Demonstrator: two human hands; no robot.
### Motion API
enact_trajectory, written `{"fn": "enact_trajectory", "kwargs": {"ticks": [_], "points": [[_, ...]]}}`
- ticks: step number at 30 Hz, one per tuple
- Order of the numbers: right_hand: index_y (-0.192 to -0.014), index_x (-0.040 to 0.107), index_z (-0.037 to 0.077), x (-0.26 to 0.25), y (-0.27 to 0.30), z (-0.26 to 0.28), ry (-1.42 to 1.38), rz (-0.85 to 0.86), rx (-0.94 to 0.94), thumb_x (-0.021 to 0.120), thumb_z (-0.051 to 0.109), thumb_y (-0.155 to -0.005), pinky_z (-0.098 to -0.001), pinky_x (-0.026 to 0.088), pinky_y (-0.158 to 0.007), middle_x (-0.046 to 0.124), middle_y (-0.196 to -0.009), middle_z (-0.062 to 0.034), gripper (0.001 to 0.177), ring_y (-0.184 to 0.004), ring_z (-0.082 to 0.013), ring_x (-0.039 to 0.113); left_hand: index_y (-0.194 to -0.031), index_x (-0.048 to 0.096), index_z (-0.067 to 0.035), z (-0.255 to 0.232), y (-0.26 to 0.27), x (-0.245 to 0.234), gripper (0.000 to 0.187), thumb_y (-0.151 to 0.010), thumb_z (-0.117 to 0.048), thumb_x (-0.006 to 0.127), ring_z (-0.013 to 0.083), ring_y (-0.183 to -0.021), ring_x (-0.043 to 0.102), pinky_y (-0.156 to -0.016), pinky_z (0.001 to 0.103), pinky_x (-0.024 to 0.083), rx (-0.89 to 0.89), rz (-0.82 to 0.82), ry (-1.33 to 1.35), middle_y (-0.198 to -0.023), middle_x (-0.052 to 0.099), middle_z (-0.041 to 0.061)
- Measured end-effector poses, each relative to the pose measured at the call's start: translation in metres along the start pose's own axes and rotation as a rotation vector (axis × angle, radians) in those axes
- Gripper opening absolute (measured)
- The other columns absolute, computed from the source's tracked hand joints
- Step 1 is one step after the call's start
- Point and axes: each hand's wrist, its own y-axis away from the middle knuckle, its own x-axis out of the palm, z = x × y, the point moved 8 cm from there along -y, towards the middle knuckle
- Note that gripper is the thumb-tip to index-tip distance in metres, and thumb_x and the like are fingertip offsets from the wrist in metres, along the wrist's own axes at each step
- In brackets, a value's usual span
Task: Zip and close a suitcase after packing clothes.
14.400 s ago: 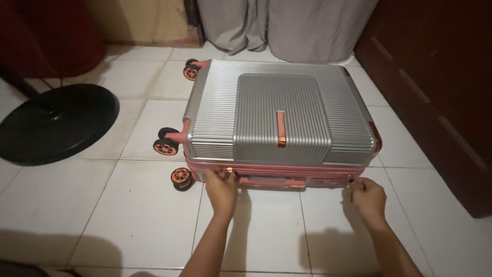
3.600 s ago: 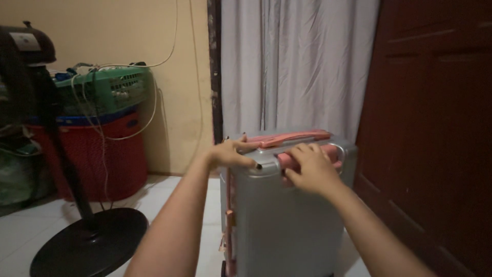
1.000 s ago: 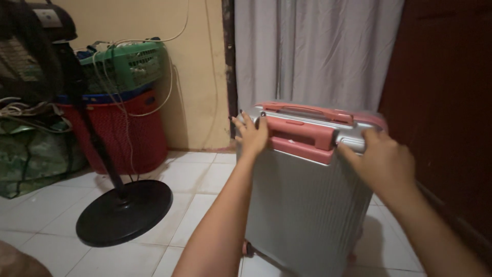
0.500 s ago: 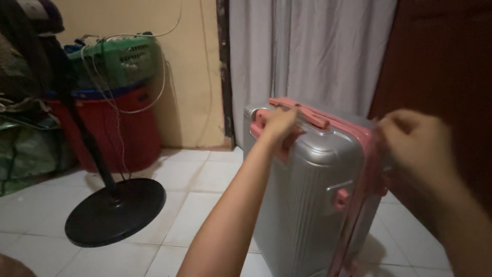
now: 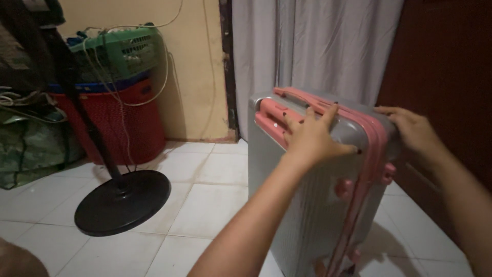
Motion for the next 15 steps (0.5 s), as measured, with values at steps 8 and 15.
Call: {"fn": "enact_trajectory", "kwargs": {"ticks": [8,15], "points": [[-0.126,0.073,0.007,0.016,0.048,0.062,0.320,-0.320,-0.194,0.056,0.020,-0.102,-0.0375,0.051,-0.098,0.073,-0.123,-0.0146,0.032,-0.114,-0.0256,0.069,-0.139,0.070,-0.024,0.059,-0.053,-0.004,0.079,-0.066,-0.048,0.090,0.0450,-0.146,0.031,-0.124,0.062,0.012,0.464,-0.052,-0.008,-0.158,0.044,0.020],[-0.126,0.072,0.010,0.063,0.081,0.117,0.591,-0.308,-0.301,0.058,0.028,-0.101,-0.0440,0.051,-0.098,0.070,-0.128,-0.0189,0.034,-0.118,-0.0384,0.065,-0.132,0.068,-0.016,0.120,-0.070,-0.037,0.066,-0.071,-0.032,0.087,0.0292,-0.127,0.066,-0.102,0.035,0.052,0.412,0.015,0.242,-0.145,0.061,0.014]]}}
